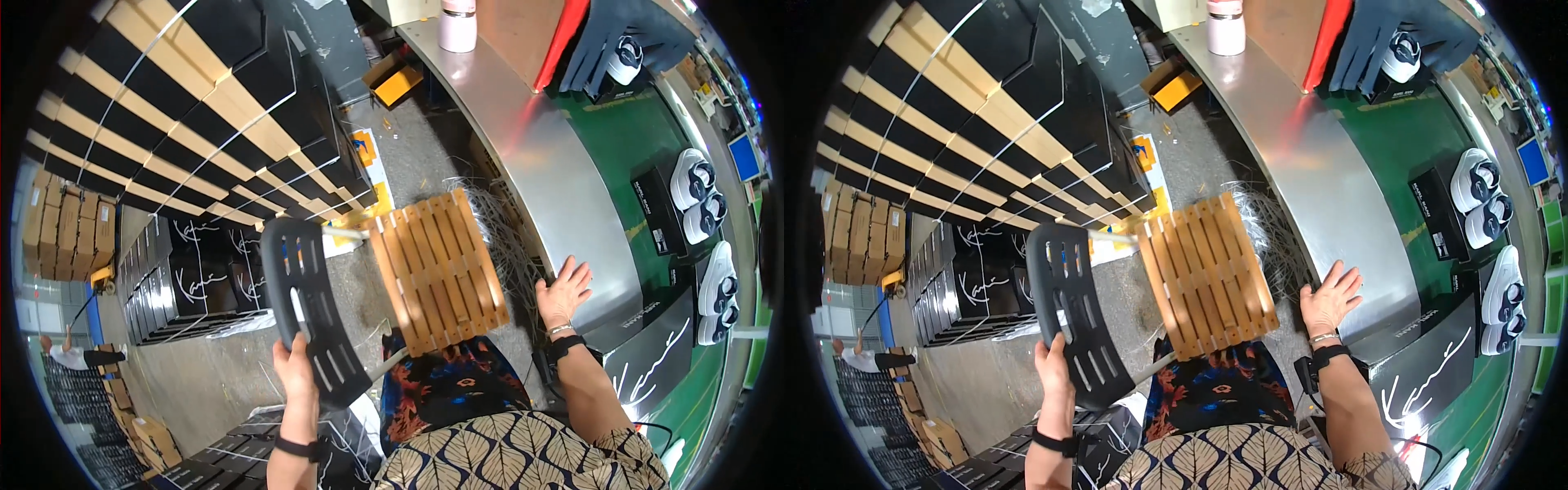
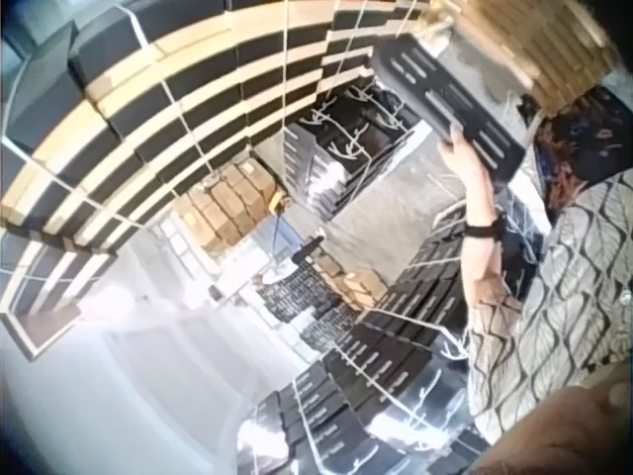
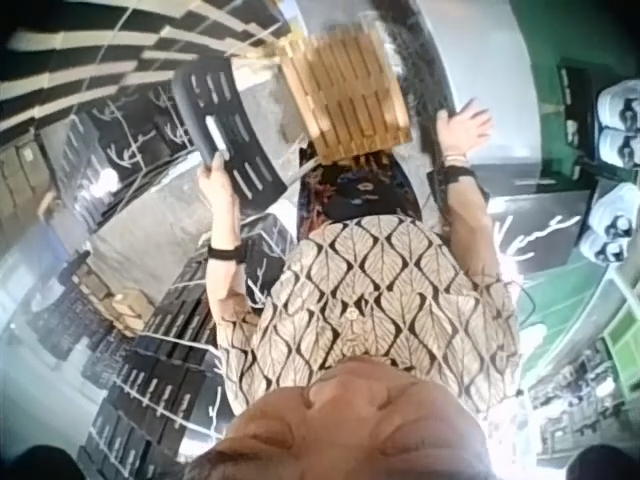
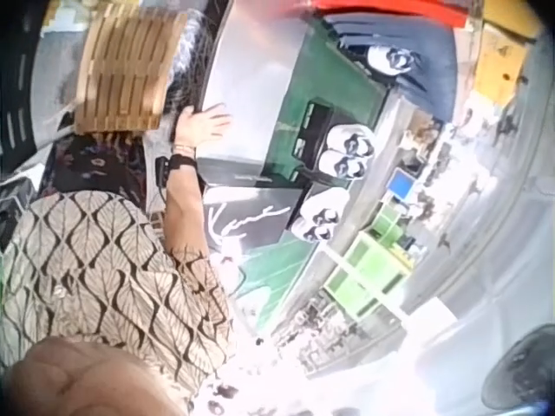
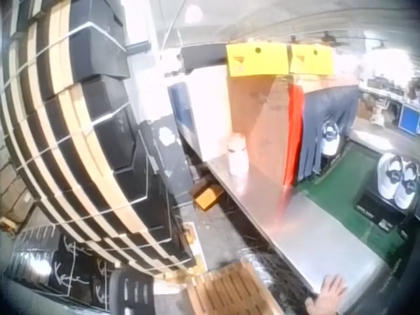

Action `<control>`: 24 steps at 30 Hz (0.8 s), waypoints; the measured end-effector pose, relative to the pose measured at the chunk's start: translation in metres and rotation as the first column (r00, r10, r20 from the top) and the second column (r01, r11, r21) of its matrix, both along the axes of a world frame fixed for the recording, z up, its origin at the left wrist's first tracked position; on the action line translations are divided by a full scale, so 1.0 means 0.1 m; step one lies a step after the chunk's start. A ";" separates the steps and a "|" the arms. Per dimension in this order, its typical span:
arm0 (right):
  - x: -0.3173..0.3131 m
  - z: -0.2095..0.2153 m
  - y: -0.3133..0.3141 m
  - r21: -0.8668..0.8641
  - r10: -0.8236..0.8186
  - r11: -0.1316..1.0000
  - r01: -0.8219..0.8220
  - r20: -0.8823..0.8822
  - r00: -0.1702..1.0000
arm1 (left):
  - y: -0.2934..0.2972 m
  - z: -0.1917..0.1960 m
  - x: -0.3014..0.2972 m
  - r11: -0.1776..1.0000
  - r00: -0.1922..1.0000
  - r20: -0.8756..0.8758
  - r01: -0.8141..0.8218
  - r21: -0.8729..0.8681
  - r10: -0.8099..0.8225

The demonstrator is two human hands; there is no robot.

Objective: The recorder is applying labels to shoeboxes, checking the shoes within, and stacking the boxes in a shoe manufacturing facility.

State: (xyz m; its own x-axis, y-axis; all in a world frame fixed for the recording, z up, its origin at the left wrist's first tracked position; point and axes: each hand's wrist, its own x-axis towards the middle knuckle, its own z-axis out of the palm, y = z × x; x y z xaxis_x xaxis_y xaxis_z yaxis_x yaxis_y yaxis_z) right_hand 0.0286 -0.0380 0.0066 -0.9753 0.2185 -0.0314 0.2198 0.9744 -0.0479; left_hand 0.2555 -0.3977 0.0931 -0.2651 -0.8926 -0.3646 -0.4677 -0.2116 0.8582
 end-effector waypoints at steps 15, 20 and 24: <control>-0.24 0.70 0.67 -0.403 0.105 0.915 0.039 0.330 0.938 | -0.05 -0.05 -0.41 0.991 0.973 -0.214 0.102 0.084 -0.082; 0.58 1.29 0.87 0.085 -0.018 0.996 -0.001 0.223 0.975 | -0.09 -0.01 -0.28 0.972 0.940 -0.331 0.143 0.186 -0.075; 1.17 1.03 1.50 0.093 -0.059 0.994 0.051 0.087 0.994 | -0.11 -0.04 -0.01 0.915 0.867 -0.482 0.291 0.281 -0.128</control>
